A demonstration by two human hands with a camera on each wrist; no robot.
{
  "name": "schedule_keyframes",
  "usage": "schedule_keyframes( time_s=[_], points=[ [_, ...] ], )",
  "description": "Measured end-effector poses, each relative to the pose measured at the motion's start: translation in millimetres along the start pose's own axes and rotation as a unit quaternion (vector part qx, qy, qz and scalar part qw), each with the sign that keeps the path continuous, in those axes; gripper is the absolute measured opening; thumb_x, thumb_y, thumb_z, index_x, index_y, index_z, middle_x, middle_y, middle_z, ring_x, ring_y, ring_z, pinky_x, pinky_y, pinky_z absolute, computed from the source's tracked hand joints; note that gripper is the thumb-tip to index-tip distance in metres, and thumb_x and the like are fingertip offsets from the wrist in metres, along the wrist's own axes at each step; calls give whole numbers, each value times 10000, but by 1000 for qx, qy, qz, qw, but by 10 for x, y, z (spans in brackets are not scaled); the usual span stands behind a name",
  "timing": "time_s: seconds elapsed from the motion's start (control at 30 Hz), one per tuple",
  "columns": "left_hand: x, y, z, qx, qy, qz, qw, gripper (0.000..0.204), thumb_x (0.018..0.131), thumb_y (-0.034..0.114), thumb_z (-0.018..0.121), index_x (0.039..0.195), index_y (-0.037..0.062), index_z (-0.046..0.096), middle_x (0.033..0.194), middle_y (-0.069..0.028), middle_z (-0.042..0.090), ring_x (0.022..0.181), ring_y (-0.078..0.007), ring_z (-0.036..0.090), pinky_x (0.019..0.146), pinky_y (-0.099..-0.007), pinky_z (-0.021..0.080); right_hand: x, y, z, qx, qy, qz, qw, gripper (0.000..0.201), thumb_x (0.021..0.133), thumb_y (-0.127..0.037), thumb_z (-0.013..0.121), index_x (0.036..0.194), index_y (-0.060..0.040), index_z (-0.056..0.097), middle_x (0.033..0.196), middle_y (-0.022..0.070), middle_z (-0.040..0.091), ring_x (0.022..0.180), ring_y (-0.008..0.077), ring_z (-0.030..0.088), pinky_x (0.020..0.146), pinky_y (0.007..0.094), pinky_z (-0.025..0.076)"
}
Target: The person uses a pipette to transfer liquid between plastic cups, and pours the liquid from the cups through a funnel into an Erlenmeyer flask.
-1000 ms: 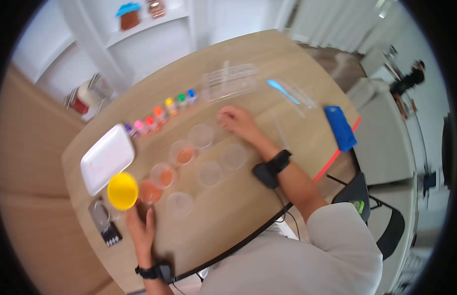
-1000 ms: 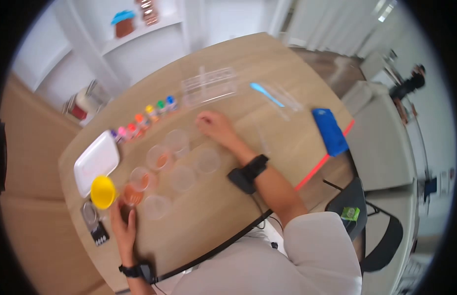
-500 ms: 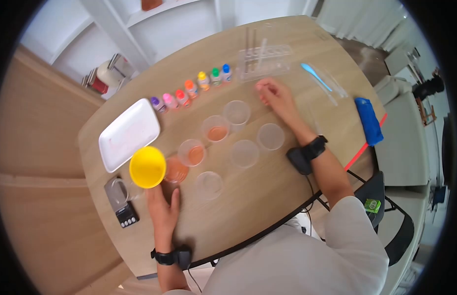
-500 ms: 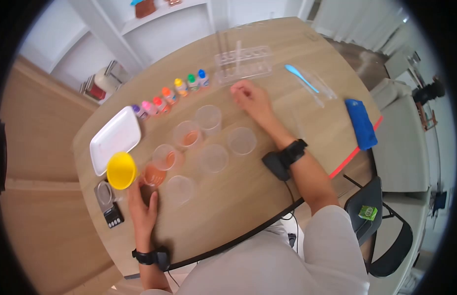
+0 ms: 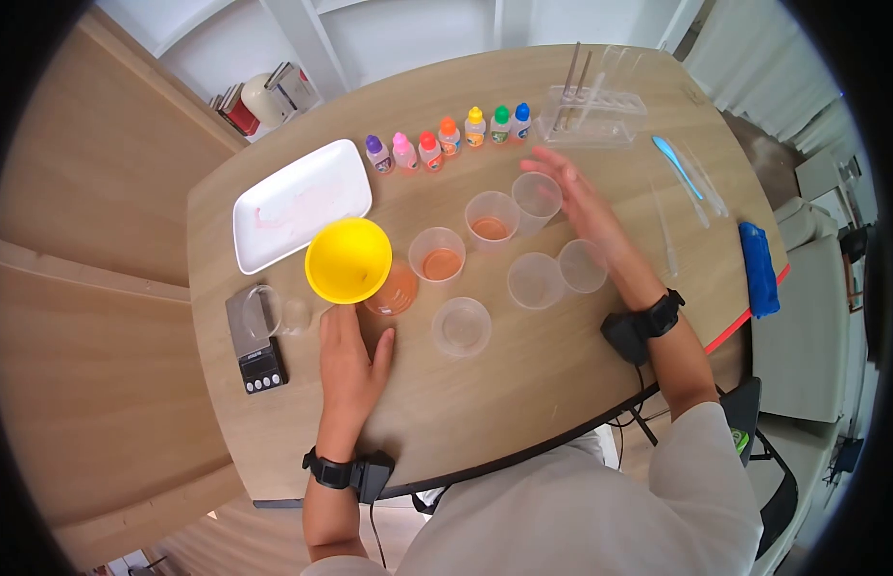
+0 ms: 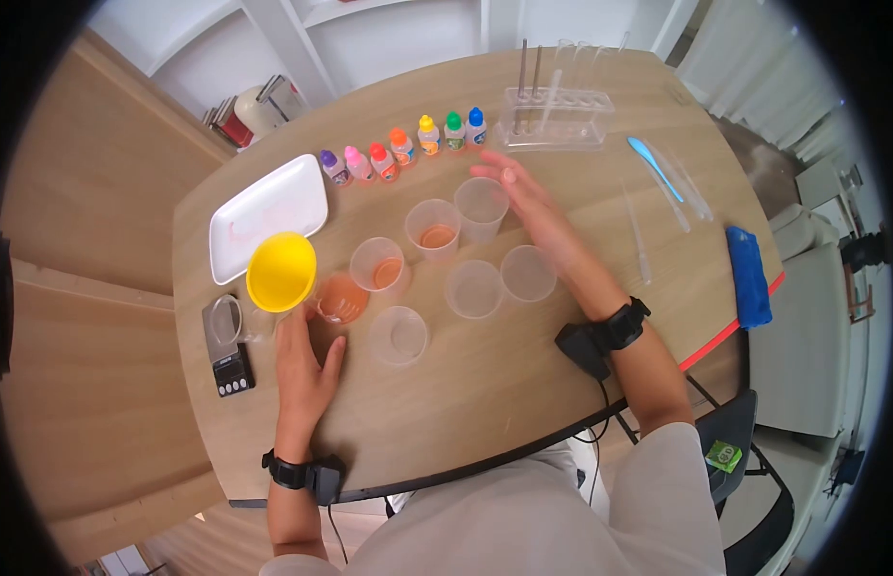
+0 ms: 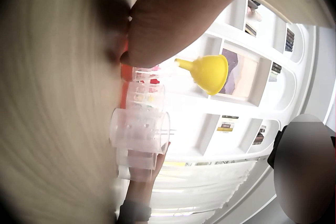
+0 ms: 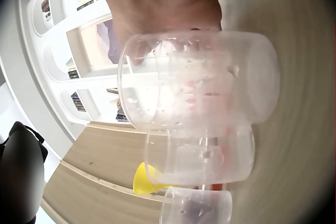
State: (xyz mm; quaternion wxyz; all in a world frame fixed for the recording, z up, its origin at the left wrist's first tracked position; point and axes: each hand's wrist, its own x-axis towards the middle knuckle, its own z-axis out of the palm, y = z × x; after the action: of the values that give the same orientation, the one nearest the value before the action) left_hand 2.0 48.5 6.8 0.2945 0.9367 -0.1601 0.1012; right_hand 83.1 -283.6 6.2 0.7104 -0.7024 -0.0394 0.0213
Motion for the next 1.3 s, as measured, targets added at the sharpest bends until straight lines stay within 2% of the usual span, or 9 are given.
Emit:
schedule_keyframes(
  time_s=[0.2, 0.23, 0.27, 0.37, 0.47, 0.7, 0.87, 1.07, 1.3],
  points=[
    [-11, -94, 34, -6, 2, -5, 1000, 589, 794, 69, 698, 1300, -49, 419, 1141, -231, 540, 1070, -407, 490, 914, -455, 415, -9, -451, -30, -123, 17, -59, 991, 517, 925, -393, 605, 1328, -82, 513, 1340, 79, 531, 1318, 249, 398, 1083, 391, 332],
    [-16, -98, 43, -11, 4, 3, 1000, 615, 795, 71, 700, 1322, -49, 406, 1141, -234, 540, 1074, -408, 489, 920, -454, 414, -11, -600, 38, -305, -45, -149, 940, 517, 875, -343, 663, 1294, -68, 536, 1315, 89, 542, 1317, 280, 392, 1069, 403, 352],
    [-26, -96, 46, -16, 3, 11, 1000, 641, 795, 74, 702, 1344, -49, 392, 1142, -236, 540, 1078, -408, 489, 925, -453, 414, -18, -665, 96, -473, -103, -230, 845, 522, 825, -292, 720, 1261, -53, 558, 1291, 100, 553, 1316, 312, 386, 1054, 415, 372],
    [-27, -78, 40, -15, 6, 21, 1000, 688, 796, 78, 705, 1382, -44, 365, 1151, -237, 538, 1079, -411, 489, 930, -451, 414, 106, -619, 149, -516, -179, -252, 799, 598, 747, -327, 776, 1244, -59, 577, 1286, 118, 551, 1328, 355, 349, 1071, 446, 353],
    [-29, -86, 24, -24, -2, 16, 1000, 702, 797, 80, 706, 1393, -43, 356, 1166, -238, 533, 1085, -411, 486, 932, -448, 416, 270, -608, 213, -496, -236, -155, 821, 635, 700, -241, 798, 1264, -87, 553, 1378, 125, 484, 1399, 348, 263, 1115, 459, 299],
    [-22, -59, 27, -11, -8, 18, 1000, 733, 773, 62, 727, 1397, -39, 356, 1191, -223, 537, 1100, -391, 501, 951, -439, 412, 334, -541, 207, -472, -265, -121, 832, 614, 690, -259, 802, 1237, -106, 568, 1399, 120, 476, 1428, 353, 224, 1123, 474, 279],
    [-21, -53, 17, -6, -26, -1, 1000, 722, 776, 67, 727, 1388, -43, 361, 1202, -227, 532, 1116, -400, 492, 963, -441, 406, 326, -466, 199, -448, -232, -186, 843, 566, 688, -208, 798, 1201, -105, 581, 1380, 124, 498, 1383, 332, 320, 1104, 445, 307],
    [-17, -28, -10, 10, -32, -3, 999, 693, 788, 82, 721, 1375, -47, 376, 1201, -231, 537, 1112, -406, 497, 970, -446, 397, 239, -815, 285, -394, -189, -134, 890, 558, 699, -171, 780, 1204, -80, 562, 1292, 104, 541, 1247, 274, 476, 1066, 379, 362],
    [-9, -62, 5, -6, -6, -1, 1000, 634, 796, 83, 712, 1346, -31, 419, 1191, -230, 546, 1113, -405, 501, 961, -445, 404, 156, -925, 342, -264, -123, -121, 949, 604, 732, -177, 768, 1269, -72, 512, 1253, 44, 549, 1263, 194, 459, 1085, 371, 335]
  ],
)
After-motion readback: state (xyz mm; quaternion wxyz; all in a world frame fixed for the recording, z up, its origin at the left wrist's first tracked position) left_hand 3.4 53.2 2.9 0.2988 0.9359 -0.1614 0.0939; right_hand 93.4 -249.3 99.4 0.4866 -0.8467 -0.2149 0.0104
